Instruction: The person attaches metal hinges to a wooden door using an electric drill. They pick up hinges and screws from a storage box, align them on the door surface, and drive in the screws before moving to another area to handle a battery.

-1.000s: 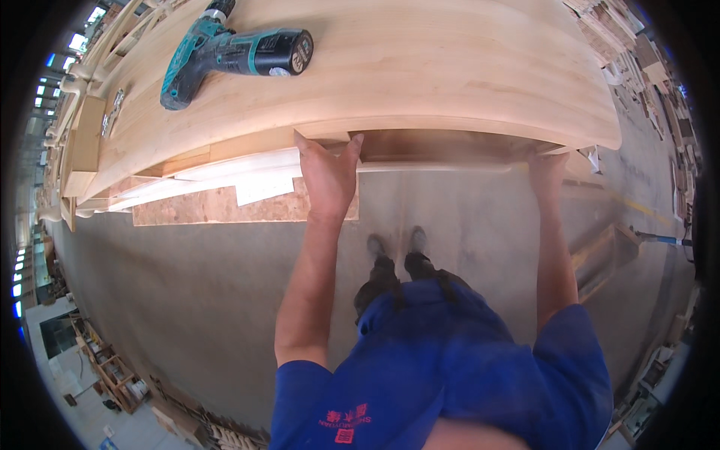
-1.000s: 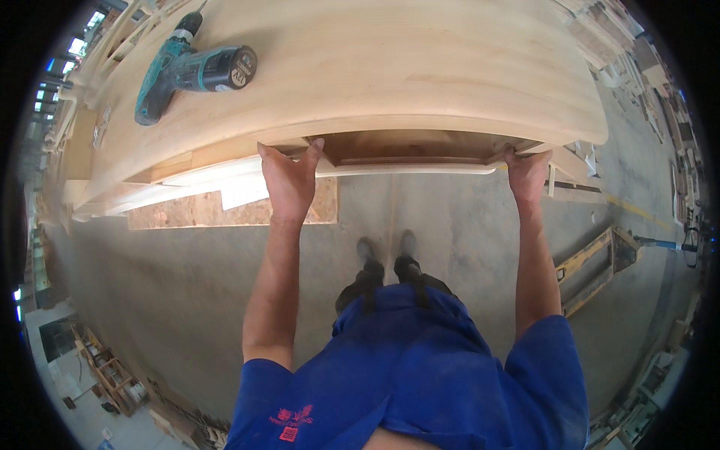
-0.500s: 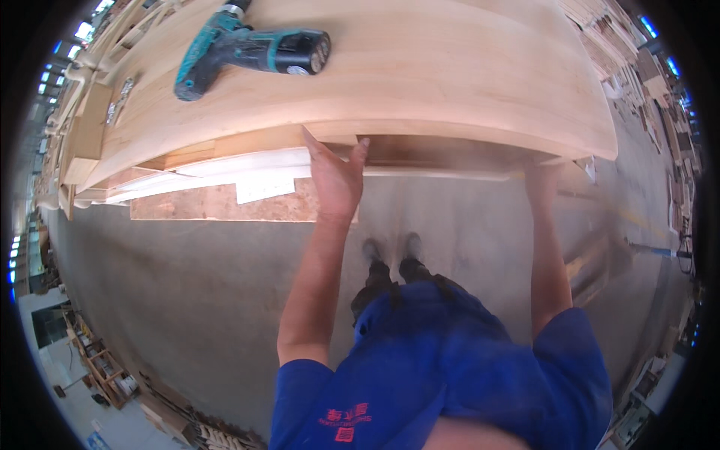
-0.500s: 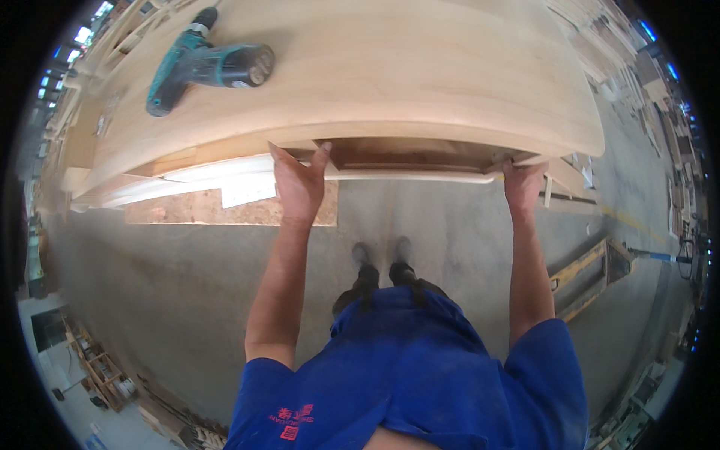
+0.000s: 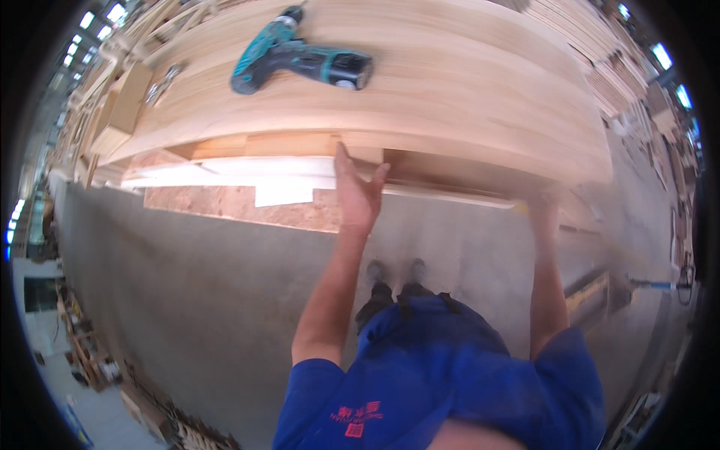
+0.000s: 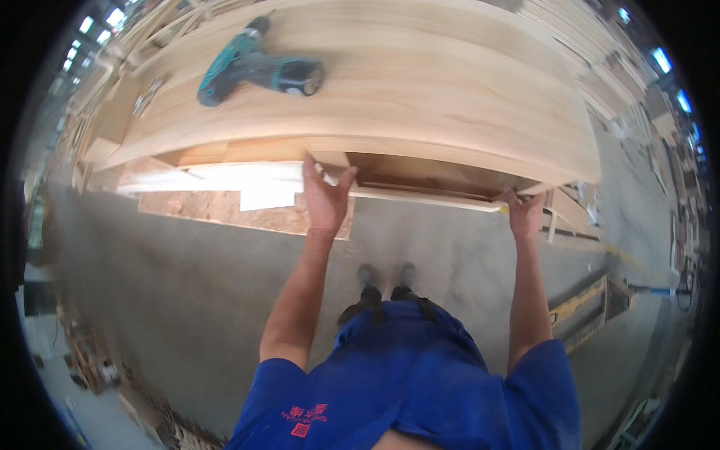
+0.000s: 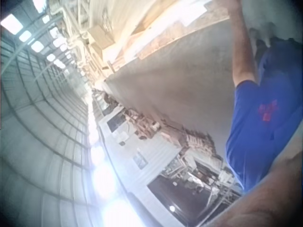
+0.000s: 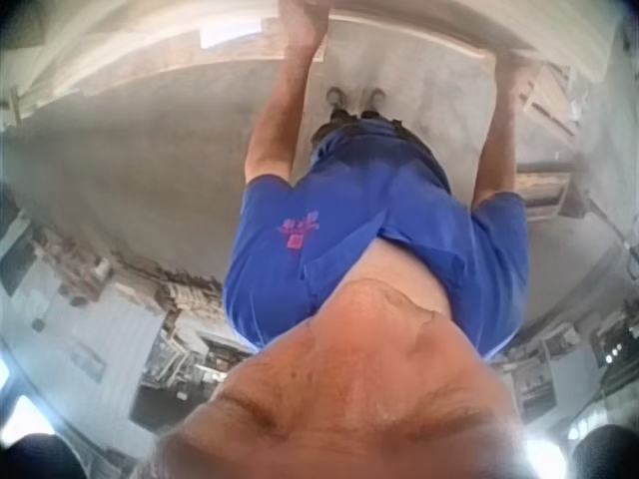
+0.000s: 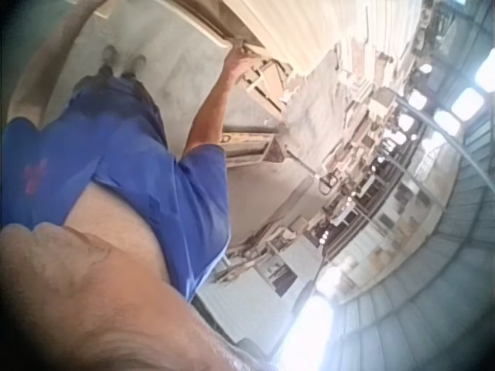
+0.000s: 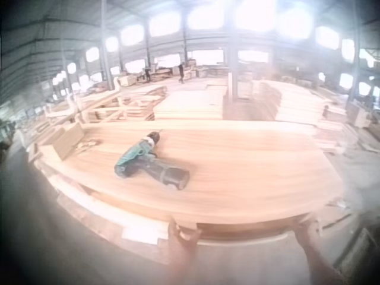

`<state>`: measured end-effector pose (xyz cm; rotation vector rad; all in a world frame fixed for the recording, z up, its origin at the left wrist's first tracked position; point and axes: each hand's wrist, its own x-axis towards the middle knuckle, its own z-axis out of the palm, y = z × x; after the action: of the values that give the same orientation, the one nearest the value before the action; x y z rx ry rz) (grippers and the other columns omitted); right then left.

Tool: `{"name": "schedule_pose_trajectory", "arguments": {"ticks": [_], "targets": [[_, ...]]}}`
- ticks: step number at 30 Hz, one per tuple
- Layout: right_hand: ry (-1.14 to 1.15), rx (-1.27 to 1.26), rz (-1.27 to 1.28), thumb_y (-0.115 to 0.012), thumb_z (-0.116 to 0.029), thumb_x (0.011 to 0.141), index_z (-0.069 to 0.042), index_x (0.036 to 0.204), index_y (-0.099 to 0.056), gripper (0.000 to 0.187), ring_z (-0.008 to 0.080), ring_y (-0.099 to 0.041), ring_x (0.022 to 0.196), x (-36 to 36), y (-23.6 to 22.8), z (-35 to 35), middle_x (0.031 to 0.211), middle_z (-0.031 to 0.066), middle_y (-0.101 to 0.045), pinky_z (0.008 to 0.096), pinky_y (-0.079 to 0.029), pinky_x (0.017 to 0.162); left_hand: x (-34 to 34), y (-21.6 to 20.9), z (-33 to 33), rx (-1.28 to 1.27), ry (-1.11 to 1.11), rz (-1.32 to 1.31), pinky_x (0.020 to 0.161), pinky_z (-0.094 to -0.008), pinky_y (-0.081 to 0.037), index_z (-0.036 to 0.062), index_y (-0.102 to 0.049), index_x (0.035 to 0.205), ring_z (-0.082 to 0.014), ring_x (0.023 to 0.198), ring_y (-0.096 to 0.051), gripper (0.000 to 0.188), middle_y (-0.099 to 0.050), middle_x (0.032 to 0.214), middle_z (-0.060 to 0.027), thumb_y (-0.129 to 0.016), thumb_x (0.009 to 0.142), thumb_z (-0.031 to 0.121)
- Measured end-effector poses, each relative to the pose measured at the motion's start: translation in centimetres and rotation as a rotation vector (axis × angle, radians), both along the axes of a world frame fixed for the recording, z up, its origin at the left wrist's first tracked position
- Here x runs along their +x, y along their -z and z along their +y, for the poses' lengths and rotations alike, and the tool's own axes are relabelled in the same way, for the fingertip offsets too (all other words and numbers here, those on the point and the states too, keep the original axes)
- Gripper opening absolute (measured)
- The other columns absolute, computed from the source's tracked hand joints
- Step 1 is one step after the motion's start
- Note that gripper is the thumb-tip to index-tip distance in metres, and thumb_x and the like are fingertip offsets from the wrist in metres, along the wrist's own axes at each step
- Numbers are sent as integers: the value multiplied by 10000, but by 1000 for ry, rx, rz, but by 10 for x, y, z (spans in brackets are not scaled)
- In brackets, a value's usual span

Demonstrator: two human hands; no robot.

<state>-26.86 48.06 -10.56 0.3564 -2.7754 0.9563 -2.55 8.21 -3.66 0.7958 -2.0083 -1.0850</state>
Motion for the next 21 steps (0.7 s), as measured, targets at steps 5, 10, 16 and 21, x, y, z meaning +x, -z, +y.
{"name": "schedule_pose_trajectory", "arguments": {"ticks": [5, 10, 16, 21], "targets": [[4, -188, -61, -791, -256, 844, -13, 1289, -522, 573, 312, -667, 1132, 31, -42, -36, 1212, 198, -674, 406, -525, 930, 8, 15, -3, -39, -38, 67, 1063, -459, -451, -43, -378, 1457, -311, 1273, -512, 763, -503, 1361, -195, -810, 839, 74], [7, -176, -119, -773, -337, 832, -11, 1259, -536, 588, 413, -649, 1078, 23, -40, -24, 1140, 243, -683, 448, -518, 905, 10, -7, 7, -3, -1, 4, 1040, -485, -456, -20, -428, 1435, -325, 1277, -513, 665, -487, 1371, -182, -762, 865, 54], [93, -113, -51, -728, -338, 848, -21, 1330, -461, 636, 457, -635, 1052, 28, -24, -32, 1136, 270, -667, 497, -524, 880, 0, -8, 10, -25, -27, -34, 944, -433, -539, -73, -490, 1321, -325, 1169, -564, 586, -515, 1281, -223, -787, 848, 103], [154, -116, -41, -713, -300, 854, -17, 1324, -456, 606, 468, -627, 1052, 44, -41, -46, 1159, 263, -657, 508, -524, 866, 2, -13, 14, -99, -112, -81, 858, -398, -562, -85, -526, 1175, -293, 1024, -608, 451, -566, 1160, -199, -773, 835, 80]]}}
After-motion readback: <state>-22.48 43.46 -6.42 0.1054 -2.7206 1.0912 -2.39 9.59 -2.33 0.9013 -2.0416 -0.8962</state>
